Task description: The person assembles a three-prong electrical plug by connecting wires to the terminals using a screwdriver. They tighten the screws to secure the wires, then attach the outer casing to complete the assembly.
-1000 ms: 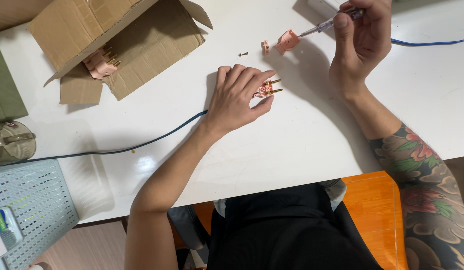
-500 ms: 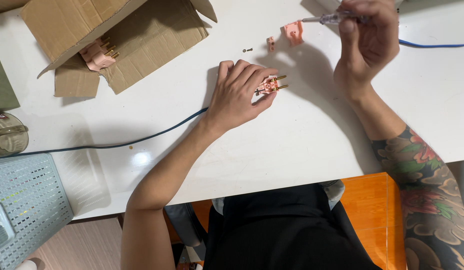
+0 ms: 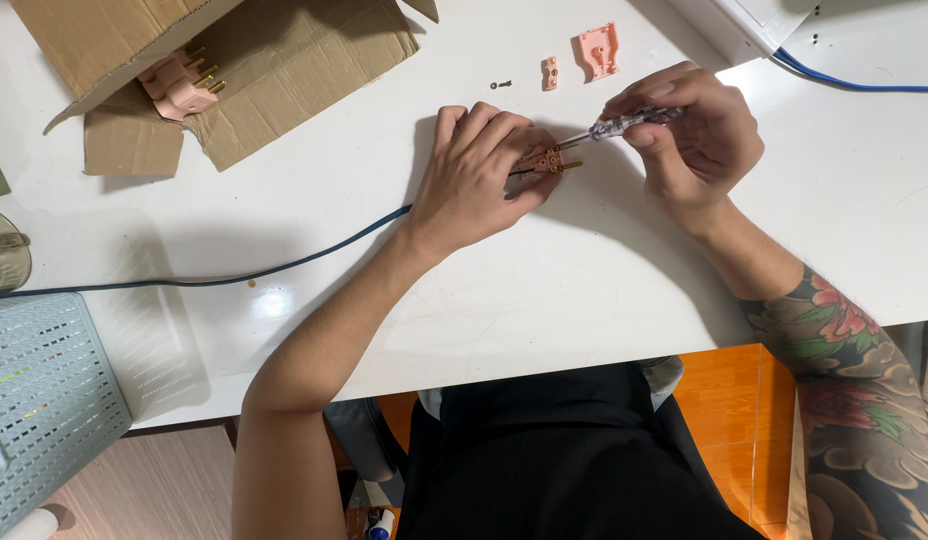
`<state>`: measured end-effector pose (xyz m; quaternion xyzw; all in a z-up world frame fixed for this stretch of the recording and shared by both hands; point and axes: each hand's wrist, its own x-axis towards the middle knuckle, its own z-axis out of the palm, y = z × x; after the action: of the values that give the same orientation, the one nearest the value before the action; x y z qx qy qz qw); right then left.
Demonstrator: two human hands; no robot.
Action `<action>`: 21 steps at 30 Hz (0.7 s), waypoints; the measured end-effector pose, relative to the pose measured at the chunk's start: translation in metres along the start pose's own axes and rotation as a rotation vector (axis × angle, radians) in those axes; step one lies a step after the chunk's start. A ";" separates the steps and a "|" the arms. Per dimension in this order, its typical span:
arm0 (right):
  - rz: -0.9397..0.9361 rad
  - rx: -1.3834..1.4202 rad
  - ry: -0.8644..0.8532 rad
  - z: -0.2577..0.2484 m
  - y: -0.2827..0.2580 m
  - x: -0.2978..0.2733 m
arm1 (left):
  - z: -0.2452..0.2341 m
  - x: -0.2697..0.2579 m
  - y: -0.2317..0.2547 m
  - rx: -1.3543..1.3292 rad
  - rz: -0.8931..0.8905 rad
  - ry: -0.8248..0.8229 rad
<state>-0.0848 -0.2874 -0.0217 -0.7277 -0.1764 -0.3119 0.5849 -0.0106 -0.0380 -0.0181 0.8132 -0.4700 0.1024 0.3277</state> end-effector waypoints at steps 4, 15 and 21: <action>0.017 0.004 -0.034 -0.001 0.002 -0.004 | 0.003 -0.001 -0.002 0.008 0.000 0.003; -0.112 -0.102 -0.073 -0.003 0.008 -0.006 | 0.004 -0.002 -0.004 -0.007 0.000 0.005; -0.184 -0.188 -0.153 0.006 -0.009 0.009 | 0.002 0.001 -0.001 -0.008 -0.022 0.004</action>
<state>-0.0825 -0.2807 -0.0099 -0.7816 -0.2564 -0.3231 0.4679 -0.0095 -0.0393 -0.0201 0.8167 -0.4610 0.0986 0.3327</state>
